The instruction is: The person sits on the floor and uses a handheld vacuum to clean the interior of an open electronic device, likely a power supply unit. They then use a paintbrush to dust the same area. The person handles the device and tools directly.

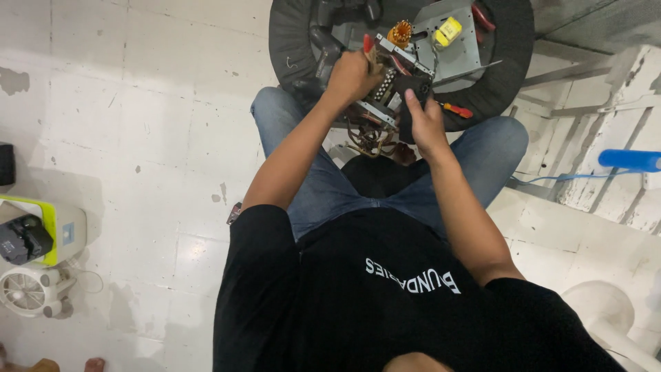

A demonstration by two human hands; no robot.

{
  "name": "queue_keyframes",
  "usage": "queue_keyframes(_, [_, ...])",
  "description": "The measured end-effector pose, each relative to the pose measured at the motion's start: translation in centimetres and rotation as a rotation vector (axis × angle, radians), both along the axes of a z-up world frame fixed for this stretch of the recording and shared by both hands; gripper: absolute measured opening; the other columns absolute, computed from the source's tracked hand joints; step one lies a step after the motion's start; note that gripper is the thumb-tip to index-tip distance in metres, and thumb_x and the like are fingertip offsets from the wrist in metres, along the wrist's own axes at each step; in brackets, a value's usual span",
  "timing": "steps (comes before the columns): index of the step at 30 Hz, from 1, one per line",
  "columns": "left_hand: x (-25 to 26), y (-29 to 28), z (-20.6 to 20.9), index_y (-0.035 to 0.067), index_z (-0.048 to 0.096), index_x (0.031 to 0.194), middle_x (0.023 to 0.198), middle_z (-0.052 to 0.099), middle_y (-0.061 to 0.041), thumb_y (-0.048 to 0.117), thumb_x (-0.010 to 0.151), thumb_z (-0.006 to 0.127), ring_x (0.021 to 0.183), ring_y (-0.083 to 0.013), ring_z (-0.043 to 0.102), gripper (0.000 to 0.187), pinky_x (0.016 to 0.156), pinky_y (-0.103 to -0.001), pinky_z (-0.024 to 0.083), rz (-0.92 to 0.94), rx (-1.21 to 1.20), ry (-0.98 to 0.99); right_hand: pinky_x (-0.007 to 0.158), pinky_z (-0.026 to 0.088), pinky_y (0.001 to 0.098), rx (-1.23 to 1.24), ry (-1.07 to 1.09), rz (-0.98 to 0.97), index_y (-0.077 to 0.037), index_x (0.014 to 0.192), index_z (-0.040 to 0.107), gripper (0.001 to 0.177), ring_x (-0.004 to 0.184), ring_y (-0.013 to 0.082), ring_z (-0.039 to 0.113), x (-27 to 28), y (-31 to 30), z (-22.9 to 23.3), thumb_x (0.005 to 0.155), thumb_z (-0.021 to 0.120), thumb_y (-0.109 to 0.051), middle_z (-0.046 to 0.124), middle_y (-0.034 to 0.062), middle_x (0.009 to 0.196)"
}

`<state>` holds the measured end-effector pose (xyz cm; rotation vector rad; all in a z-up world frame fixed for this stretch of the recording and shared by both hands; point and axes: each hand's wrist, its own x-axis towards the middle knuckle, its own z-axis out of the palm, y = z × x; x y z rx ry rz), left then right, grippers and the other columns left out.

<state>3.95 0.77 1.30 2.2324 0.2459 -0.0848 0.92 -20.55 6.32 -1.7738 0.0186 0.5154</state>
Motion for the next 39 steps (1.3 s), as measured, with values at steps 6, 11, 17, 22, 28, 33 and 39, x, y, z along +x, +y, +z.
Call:
queue_keyframes(6, [2.3, -0.6, -2.2, -0.001, 0.069, 0.085, 0.084, 0.072, -0.023, 0.025, 0.092, 0.064, 0.072, -0.0441, 0.072, 0.027, 0.06, -0.052, 0.057, 0.007, 0.268, 0.144, 0.105, 0.05, 0.0329, -0.02, 0.05, 0.007, -0.008, 0.132, 0.064, 0.056, 0.126, 0.021, 0.064, -0.6, 0.4, 1.1, 0.096, 0.059, -0.051, 0.068, 0.0079, 0.134])
queue_keyframes(11, [1.8, -1.2, -3.9, 0.002, 0.064, 0.082, 0.08, 0.073, -0.018, 0.045, 0.085, 0.079, 0.074, -0.0425, 0.069, 0.046, 0.066, -0.05, 0.052, 0.251, 0.182, 0.045, 0.111, 0.046, 0.0322, 0.1, 0.061, 0.006, -0.009, 0.141, 0.058, 0.058, 0.13, 0.0211, 0.06, -0.7, -0.1, 0.9, 0.099, 0.054, -0.049, 0.064, 0.0082, 0.139])
queue_keyframes(17, [1.0, 2.6, 0.6, 0.012, 0.068, 0.092, 0.093, 0.074, -0.007, 0.037, 0.081, 0.089, 0.079, -0.0231, 0.07, 0.034, 0.063, -0.043, 0.054, 0.007, 0.007, 0.27, 0.113, 0.043, 0.0344, 0.026, 0.071, 0.039, -0.006, 0.144, 0.054, 0.064, 0.136, 0.0244, 0.056, -0.3, -0.4, 0.0, 0.099, 0.053, -0.051, 0.06, 0.011, 0.145])
queue_keyframes(22, [1.5, 0.5, -1.2, 0.005, 0.071, 0.096, 0.1, 0.077, -0.016, 0.042, 0.081, 0.086, 0.088, -0.0372, 0.074, 0.043, 0.073, -0.048, 0.058, 0.167, 0.1, 0.164, 0.113, 0.043, 0.0336, 0.11, 0.033, 0.008, -0.007, 0.138, 0.059, 0.056, 0.133, 0.0219, 0.058, -0.5, -0.3, -0.9, 0.1, 0.053, -0.048, 0.063, 0.0095, 0.14])
queue_keyframes(28, [0.0, -1.4, -2.1, 0.007, 0.069, 0.101, 0.085, 0.078, -0.013, 0.049, 0.088, 0.075, 0.072, -0.0328, 0.074, 0.044, 0.061, -0.046, 0.059, 0.238, 0.129, -0.028, 0.11, 0.044, 0.0323, 0.058, 0.037, 0.005, -0.009, 0.135, 0.063, 0.054, 0.129, 0.0199, 0.06, -0.9, -1.1, -1.3, 0.1, 0.053, -0.049, 0.066, 0.0061, 0.135])
queue_keyframes(33, [-1.5, 1.8, -0.1, 0.012, 0.071, 0.094, 0.065, 0.071, -0.004, 0.042, 0.095, 0.069, 0.046, -0.015, 0.065, 0.03, 0.04, -0.032, 0.055, 0.231, 0.291, -0.295, 0.107, 0.046, 0.0335, 0.028, 0.092, 0.005, -0.009, 0.135, 0.063, 0.054, 0.128, 0.021, 0.061, -0.6, -1.2, -0.3, 0.1, 0.053, -0.048, 0.067, 0.0064, 0.134])
queue_keyframes(39, [1.5, 3.9, -3.9, 0.001, 0.064, 0.084, 0.078, 0.073, -0.018, 0.048, 0.084, 0.079, 0.07, -0.041, 0.071, 0.049, 0.056, -0.051, 0.053, 0.399, 0.2, -0.021, 0.11, 0.042, 0.0368, 0.039, -0.013, 0.016, -0.008, 0.139, 0.061, 0.058, 0.133, 0.024, 0.057, -0.2, -1.6, -1.3, 0.101, 0.052, -0.051, 0.063, 0.0092, 0.14])
